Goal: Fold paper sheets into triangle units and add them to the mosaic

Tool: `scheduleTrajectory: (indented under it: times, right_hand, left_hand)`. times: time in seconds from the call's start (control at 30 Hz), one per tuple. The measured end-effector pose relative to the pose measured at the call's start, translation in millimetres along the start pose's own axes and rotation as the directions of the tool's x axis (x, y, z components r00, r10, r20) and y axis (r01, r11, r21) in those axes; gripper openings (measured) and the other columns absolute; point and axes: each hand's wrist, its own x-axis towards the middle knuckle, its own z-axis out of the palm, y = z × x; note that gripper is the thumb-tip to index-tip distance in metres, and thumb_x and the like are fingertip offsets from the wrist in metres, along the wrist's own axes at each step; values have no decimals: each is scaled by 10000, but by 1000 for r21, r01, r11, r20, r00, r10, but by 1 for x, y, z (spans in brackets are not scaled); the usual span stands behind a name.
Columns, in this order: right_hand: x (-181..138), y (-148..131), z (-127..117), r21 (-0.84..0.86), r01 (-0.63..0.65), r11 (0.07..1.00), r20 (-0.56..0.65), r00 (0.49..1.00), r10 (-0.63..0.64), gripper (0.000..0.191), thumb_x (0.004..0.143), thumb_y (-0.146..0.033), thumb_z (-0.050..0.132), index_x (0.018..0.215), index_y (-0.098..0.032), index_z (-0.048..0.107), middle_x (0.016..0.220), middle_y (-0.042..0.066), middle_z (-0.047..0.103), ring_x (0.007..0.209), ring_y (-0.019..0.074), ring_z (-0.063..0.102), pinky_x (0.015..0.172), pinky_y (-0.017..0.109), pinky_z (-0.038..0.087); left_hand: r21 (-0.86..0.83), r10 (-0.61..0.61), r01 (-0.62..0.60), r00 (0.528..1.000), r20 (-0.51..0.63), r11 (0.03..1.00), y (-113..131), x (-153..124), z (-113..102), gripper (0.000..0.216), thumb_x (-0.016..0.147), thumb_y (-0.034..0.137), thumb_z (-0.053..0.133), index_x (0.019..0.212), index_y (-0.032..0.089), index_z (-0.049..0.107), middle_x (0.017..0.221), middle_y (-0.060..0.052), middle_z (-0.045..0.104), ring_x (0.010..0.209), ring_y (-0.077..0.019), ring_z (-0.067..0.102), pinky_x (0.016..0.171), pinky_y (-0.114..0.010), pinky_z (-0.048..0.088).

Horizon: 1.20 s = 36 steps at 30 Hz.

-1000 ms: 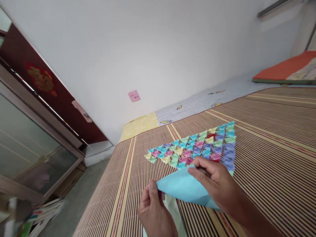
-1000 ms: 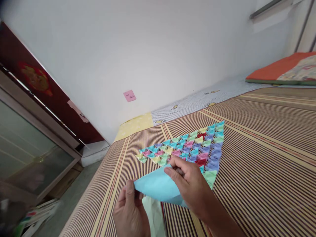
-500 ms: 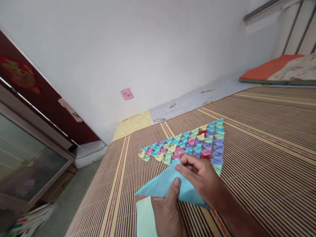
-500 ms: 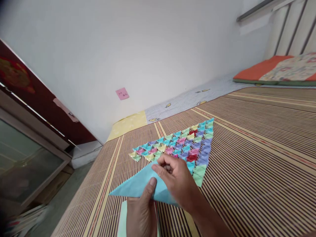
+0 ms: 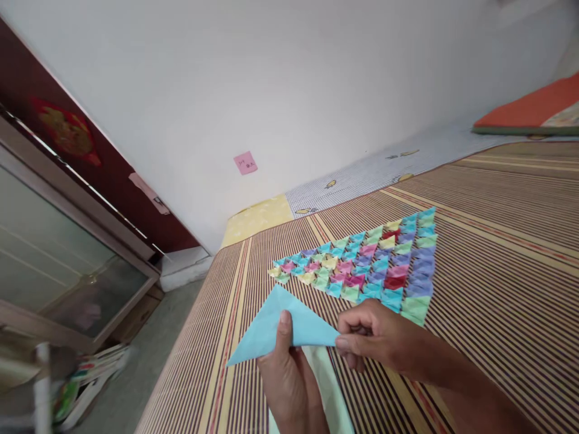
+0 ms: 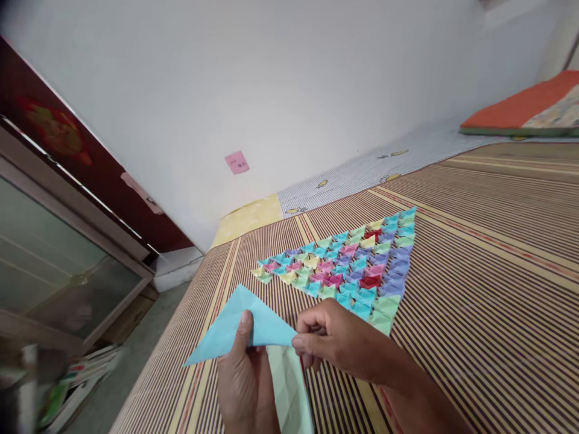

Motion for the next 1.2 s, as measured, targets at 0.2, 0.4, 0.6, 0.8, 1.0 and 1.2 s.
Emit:
scheduleTrajectory:
  times: [0.2,0.4,0.6,0.8,1.0,1.2]
  right_hand:
    - [5,4,-8,-1,96,995,-105,990,-96,307,920,-439,621,810,-171,724,747,27,690,707,169,616,652,272,473]
    - [14,16,8,122,65,990,-8,998,-65,271,853,-396,725,725,-156,728,656,-19,628,614,128,532,590,231,408]
    - [17,15,17,305,23,952,-4,1000,-23,285,779,-409,793,695,-153,700,640,-16,644,601,130,569,622,246,460]
    - [14,14,22,255,-44,966,39,999,35,219,768,-339,757,667,-147,727,621,20,696,587,148,622,620,264,491]
    - [11,24,0,-8,5,1000,-59,998,-5,170,822,-295,714,729,-157,750,672,20,705,654,163,632,640,264,476]
    - [18,23,2,139,67,988,-30,998,-64,405,875,-524,687,777,-135,742,713,31,700,657,149,620,614,244,464]
  left_hand:
    - [127,119,-126,991,56,984,6,-2,1,259,716,288,868,915,184,740,917,-31,758,879,-207,721,866,-332,567]
    - [352,-76,-50,939,336,935,4,-15,1,228,706,294,865,844,146,758,858,-61,770,854,-258,736,837,-375,575]
    - [258,-66,-22,942,328,966,2,-16,5,233,694,262,872,700,157,665,656,12,675,590,-144,642,696,-298,580]
    - [100,12,-30,983,183,995,5,-6,3,269,667,269,889,824,155,703,784,-19,719,677,-178,689,671,-299,596]
    - [-3,-43,43,999,-8,999,17,6,-5,301,726,171,835,1008,175,730,975,-62,769,860,-196,731,826,-314,599]
    - [118,-76,51,972,221,992,12,1,-5,327,649,179,885,934,158,724,860,-46,752,848,-234,736,847,-365,592]
